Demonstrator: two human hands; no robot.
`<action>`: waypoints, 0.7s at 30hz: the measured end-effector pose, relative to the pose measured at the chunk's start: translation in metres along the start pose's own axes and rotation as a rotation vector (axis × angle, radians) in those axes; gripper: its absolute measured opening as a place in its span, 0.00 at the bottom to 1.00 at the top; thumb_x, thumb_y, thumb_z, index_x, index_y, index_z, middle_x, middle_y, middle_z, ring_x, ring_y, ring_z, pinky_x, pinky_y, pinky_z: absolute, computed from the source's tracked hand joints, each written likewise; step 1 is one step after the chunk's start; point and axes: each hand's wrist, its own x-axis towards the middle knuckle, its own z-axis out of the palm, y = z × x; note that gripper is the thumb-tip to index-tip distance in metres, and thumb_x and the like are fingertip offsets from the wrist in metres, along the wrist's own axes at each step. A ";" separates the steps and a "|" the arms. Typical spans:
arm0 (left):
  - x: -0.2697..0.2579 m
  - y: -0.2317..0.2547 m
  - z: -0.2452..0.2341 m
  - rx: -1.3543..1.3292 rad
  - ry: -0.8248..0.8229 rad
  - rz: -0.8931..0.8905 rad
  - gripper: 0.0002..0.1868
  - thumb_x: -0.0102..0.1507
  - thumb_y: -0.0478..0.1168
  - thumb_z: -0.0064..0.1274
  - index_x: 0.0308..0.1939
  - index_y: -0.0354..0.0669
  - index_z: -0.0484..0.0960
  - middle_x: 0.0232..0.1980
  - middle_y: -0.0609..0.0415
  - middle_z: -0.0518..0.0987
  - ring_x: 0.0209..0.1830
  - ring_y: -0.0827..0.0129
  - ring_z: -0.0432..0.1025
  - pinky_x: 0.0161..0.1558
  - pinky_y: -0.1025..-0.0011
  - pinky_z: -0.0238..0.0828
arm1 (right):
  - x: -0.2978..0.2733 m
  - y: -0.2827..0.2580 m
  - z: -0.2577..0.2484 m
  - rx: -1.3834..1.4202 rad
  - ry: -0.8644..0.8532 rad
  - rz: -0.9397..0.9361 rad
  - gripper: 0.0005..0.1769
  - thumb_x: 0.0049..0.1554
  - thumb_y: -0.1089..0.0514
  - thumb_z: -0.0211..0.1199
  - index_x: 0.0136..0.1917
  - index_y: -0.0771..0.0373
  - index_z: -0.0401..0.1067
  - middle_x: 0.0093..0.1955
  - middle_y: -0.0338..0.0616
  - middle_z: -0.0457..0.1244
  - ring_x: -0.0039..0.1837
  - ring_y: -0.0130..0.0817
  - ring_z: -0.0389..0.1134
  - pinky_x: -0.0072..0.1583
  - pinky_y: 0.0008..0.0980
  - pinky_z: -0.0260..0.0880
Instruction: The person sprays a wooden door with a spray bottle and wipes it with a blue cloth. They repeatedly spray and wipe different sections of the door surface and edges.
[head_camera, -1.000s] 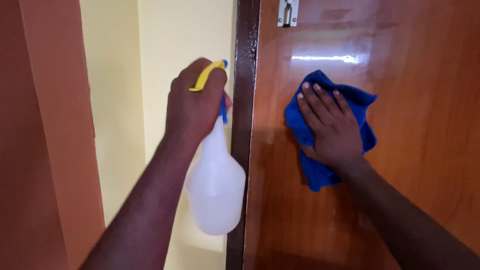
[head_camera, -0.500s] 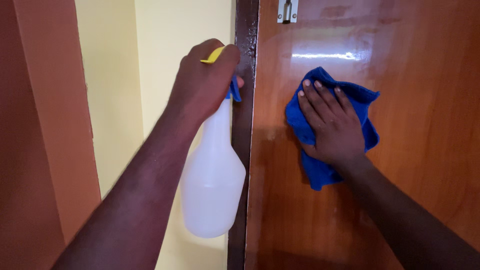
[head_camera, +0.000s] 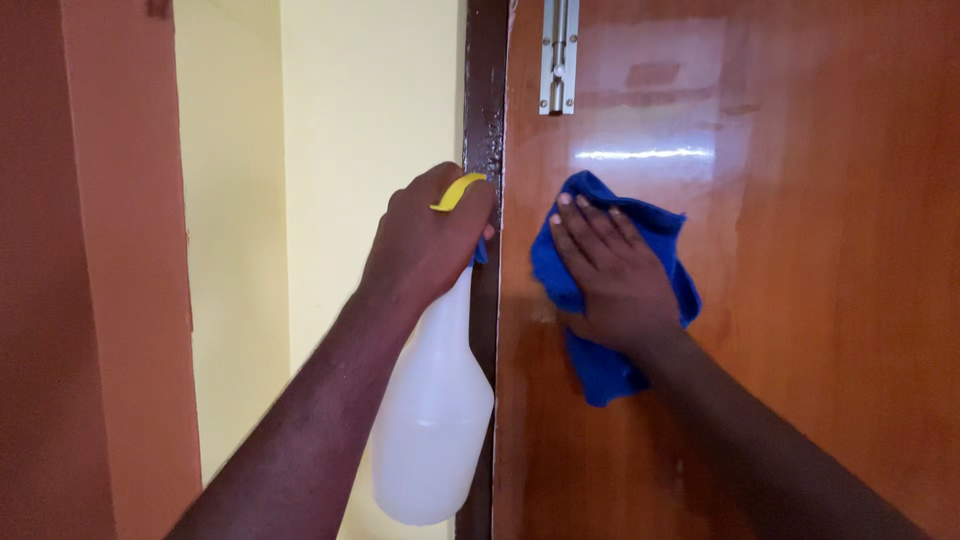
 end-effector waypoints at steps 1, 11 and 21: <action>0.000 -0.002 0.000 -0.004 -0.004 -0.001 0.18 0.62 0.51 0.46 0.37 0.41 0.83 0.28 0.54 0.85 0.28 0.71 0.79 0.35 0.69 0.75 | 0.004 -0.002 0.000 -0.006 -0.004 -0.010 0.56 0.40 0.44 0.69 0.77 0.66 0.56 0.81 0.57 0.47 0.81 0.52 0.48 0.77 0.52 0.43; 0.003 -0.022 0.011 -0.092 0.021 0.080 0.16 0.64 0.48 0.47 0.37 0.40 0.83 0.29 0.53 0.85 0.29 0.72 0.80 0.35 0.71 0.75 | 0.038 -0.005 0.006 0.016 0.105 -0.144 0.47 0.49 0.45 0.65 0.76 0.68 0.59 0.81 0.57 0.50 0.82 0.50 0.49 0.78 0.51 0.45; 0.001 -0.039 0.014 -0.158 -0.001 -0.009 0.15 0.62 0.46 0.47 0.36 0.39 0.82 0.29 0.53 0.84 0.28 0.71 0.78 0.33 0.70 0.74 | 0.064 -0.006 0.016 0.068 0.193 -0.187 0.40 0.55 0.42 0.63 0.73 0.67 0.64 0.80 0.57 0.54 0.81 0.49 0.52 0.78 0.50 0.47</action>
